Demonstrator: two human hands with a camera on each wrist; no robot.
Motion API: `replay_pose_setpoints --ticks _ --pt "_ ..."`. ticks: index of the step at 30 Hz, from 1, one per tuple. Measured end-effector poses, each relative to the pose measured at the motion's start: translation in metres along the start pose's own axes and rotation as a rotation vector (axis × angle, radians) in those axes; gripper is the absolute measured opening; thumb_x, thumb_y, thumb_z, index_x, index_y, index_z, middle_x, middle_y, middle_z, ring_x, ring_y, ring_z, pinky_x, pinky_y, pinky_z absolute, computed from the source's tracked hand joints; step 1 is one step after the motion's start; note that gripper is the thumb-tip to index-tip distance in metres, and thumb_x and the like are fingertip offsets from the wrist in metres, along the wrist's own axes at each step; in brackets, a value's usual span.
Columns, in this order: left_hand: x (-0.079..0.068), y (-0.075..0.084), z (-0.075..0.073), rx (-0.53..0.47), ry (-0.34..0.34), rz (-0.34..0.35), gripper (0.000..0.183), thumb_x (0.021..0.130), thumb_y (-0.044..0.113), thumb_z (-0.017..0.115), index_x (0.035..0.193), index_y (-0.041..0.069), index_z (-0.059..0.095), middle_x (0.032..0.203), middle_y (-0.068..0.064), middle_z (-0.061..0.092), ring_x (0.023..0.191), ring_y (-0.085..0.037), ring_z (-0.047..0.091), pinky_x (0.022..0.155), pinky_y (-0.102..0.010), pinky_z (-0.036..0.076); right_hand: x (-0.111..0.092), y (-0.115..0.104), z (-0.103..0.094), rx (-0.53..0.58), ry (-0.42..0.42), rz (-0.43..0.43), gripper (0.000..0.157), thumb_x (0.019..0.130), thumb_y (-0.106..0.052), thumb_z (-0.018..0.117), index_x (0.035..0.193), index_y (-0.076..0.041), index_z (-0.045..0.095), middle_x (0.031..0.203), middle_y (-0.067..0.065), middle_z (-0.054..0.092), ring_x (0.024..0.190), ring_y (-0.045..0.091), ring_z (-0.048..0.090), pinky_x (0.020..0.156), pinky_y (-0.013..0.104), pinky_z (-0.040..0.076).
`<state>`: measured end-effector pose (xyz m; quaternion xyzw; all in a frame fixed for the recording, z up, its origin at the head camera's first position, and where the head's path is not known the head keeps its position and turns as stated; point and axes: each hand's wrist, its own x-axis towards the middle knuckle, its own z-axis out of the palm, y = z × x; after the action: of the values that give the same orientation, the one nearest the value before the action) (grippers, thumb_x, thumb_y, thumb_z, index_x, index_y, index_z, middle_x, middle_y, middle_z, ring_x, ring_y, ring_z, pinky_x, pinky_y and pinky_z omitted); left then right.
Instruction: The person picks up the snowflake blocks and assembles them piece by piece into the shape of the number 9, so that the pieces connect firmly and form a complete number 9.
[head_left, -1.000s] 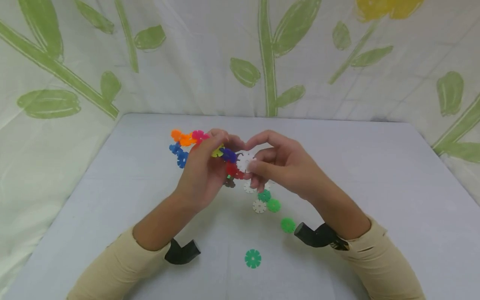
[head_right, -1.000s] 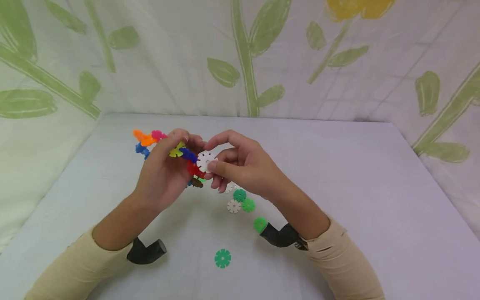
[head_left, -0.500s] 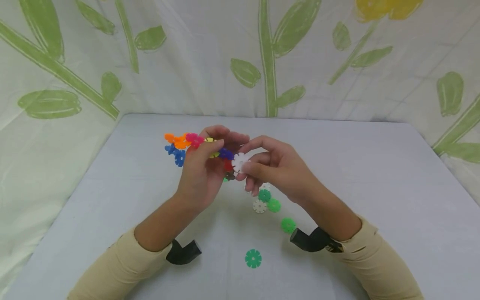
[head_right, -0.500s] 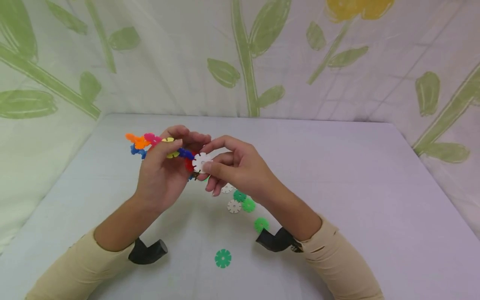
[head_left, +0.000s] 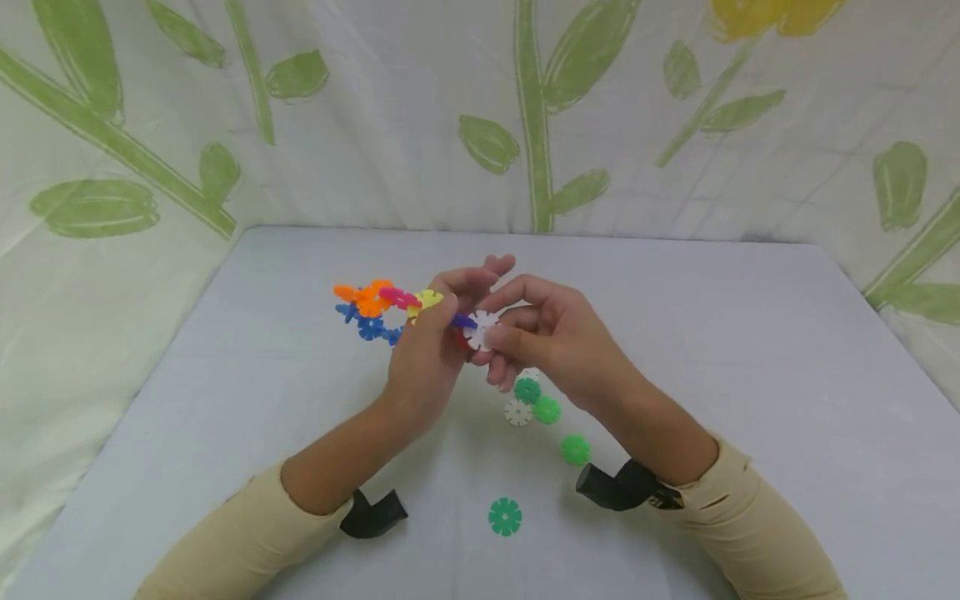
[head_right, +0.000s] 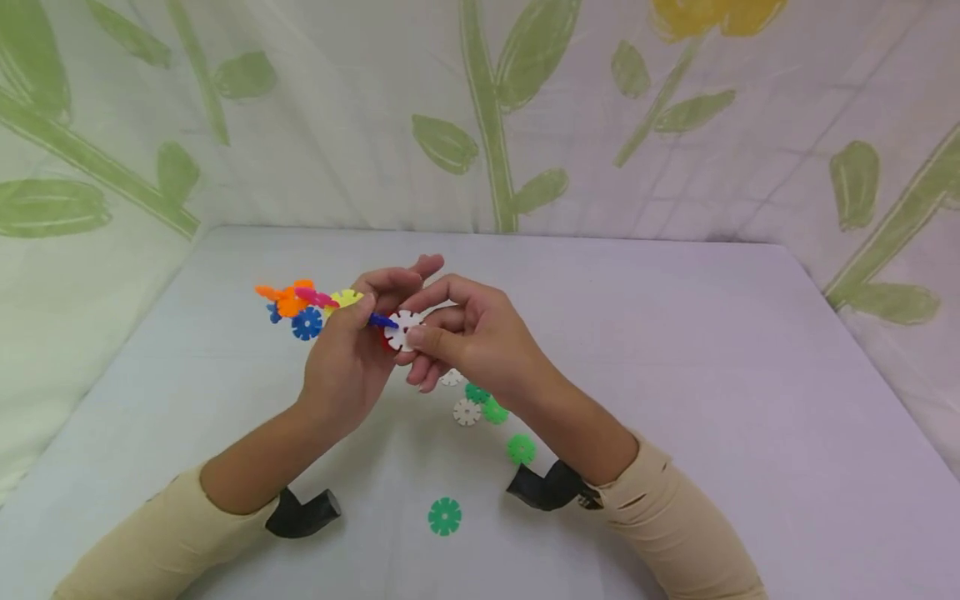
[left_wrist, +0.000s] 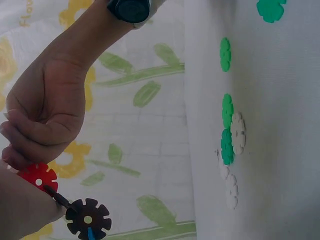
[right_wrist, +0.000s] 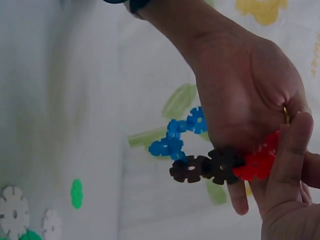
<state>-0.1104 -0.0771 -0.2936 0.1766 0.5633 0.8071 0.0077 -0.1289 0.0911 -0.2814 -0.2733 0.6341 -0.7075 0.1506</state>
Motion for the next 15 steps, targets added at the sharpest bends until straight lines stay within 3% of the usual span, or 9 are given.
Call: replay_pose_setpoints --ticks 4,8,11,15 --pt "-0.001 0.003 -0.001 0.097 -0.036 0.032 0.039 0.101 0.016 0.031 0.131 -0.001 0.047 0.148 -0.007 0.049 0.142 -0.010 0.036 0.093 -0.032 0.053 0.000 0.000 0.000 0.010 -0.018 -0.009 0.021 0.093 0.012 0.059 0.113 0.007 0.054 0.080 0.021 0.069 0.064 0.028 0.069 0.062 0.038 0.060" --pt "0.001 0.005 -0.005 0.195 -0.064 0.019 0.042 0.102 0.020 0.032 0.135 -0.001 0.044 0.148 -0.006 0.048 0.141 -0.012 0.037 0.085 -0.028 0.054 0.001 0.000 -0.003 0.007 -0.023 -0.016 0.021 0.095 0.011 0.058 0.115 0.007 0.053 0.080 0.020 0.069 0.063 0.027 0.068 0.062 0.037 0.060" --pt "0.002 0.005 -0.007 0.293 -0.060 -0.002 0.042 0.101 0.023 0.039 0.138 0.003 0.043 0.146 -0.003 0.049 0.131 -0.018 0.047 0.082 -0.027 0.054 0.001 -0.002 -0.006 0.007 -0.009 -0.014 0.023 0.096 0.008 0.057 0.119 0.006 0.051 0.081 0.019 0.068 0.064 0.026 0.066 0.063 0.035 0.059" --pt "0.002 -0.001 -0.011 0.300 -0.124 0.007 0.040 0.100 0.013 0.051 0.139 0.007 0.040 0.140 -0.005 0.049 0.112 -0.029 0.058 0.089 -0.034 0.055 0.002 -0.005 -0.013 0.026 -0.009 -0.014 0.024 0.098 0.005 0.055 0.120 0.001 0.046 0.081 0.016 0.066 0.056 0.023 0.058 0.059 0.028 0.056"
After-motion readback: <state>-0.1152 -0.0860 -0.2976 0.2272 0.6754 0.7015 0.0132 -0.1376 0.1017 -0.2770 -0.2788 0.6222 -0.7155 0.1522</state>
